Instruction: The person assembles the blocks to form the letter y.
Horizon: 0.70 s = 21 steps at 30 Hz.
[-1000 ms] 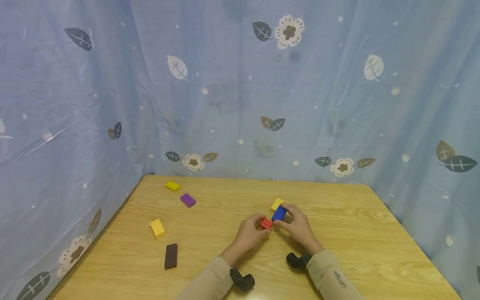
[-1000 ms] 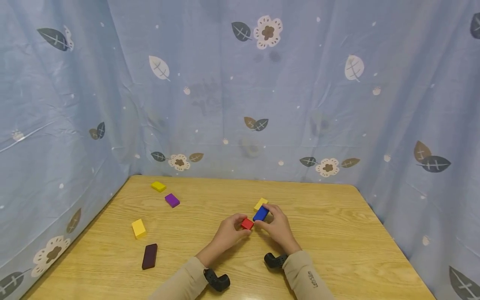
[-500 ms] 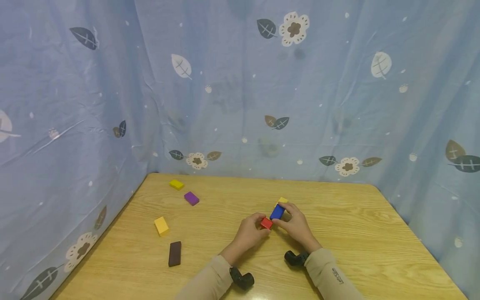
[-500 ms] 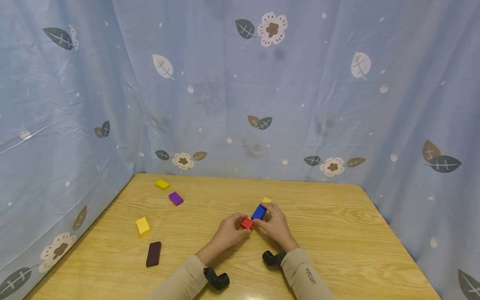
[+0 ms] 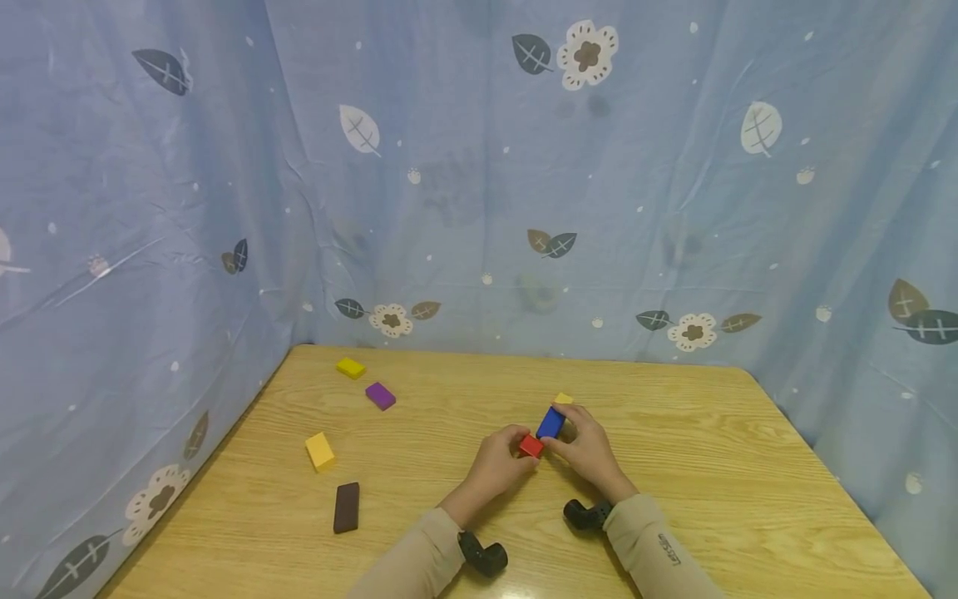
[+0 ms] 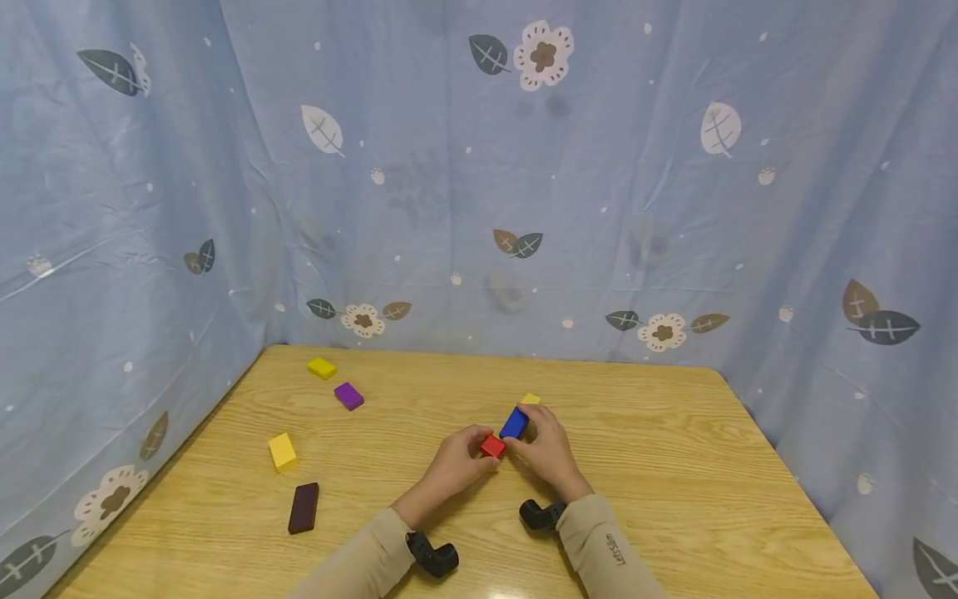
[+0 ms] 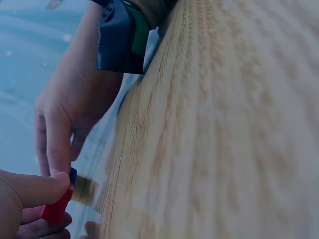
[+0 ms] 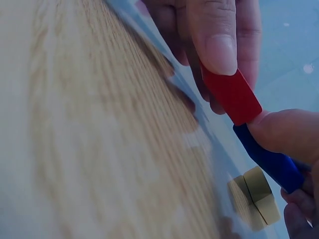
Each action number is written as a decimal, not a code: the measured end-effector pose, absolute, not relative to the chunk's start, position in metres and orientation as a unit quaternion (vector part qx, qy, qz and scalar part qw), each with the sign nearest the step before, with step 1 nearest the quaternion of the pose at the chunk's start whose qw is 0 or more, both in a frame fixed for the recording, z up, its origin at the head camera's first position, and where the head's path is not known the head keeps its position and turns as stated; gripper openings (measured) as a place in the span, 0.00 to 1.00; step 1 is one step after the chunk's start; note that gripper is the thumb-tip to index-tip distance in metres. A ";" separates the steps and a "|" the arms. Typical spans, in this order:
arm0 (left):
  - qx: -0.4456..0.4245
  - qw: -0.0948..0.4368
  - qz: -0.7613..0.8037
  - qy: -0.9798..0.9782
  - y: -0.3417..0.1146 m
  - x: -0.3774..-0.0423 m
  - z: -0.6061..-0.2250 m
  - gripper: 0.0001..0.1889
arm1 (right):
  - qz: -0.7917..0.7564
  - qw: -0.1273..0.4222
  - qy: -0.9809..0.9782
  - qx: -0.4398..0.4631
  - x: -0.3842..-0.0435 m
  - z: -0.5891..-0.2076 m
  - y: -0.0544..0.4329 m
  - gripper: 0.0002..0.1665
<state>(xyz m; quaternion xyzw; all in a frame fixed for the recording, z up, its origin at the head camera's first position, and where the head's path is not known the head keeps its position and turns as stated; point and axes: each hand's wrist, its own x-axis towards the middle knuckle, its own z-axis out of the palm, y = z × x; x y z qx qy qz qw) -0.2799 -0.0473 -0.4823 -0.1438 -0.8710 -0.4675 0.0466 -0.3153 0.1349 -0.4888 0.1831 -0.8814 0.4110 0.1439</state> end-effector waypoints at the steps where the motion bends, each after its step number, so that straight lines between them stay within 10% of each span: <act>1: -0.145 0.046 -0.467 -0.871 -0.048 -0.280 -0.483 0.24 | 0.412 0.143 -0.881 0.183 -0.315 -0.489 0.135 0.38; 21: -0.149 0.052 -0.446 -0.881 -0.047 -0.278 -0.485 0.22 | 0.397 0.136 -0.888 0.189 -0.314 -0.491 0.133 0.37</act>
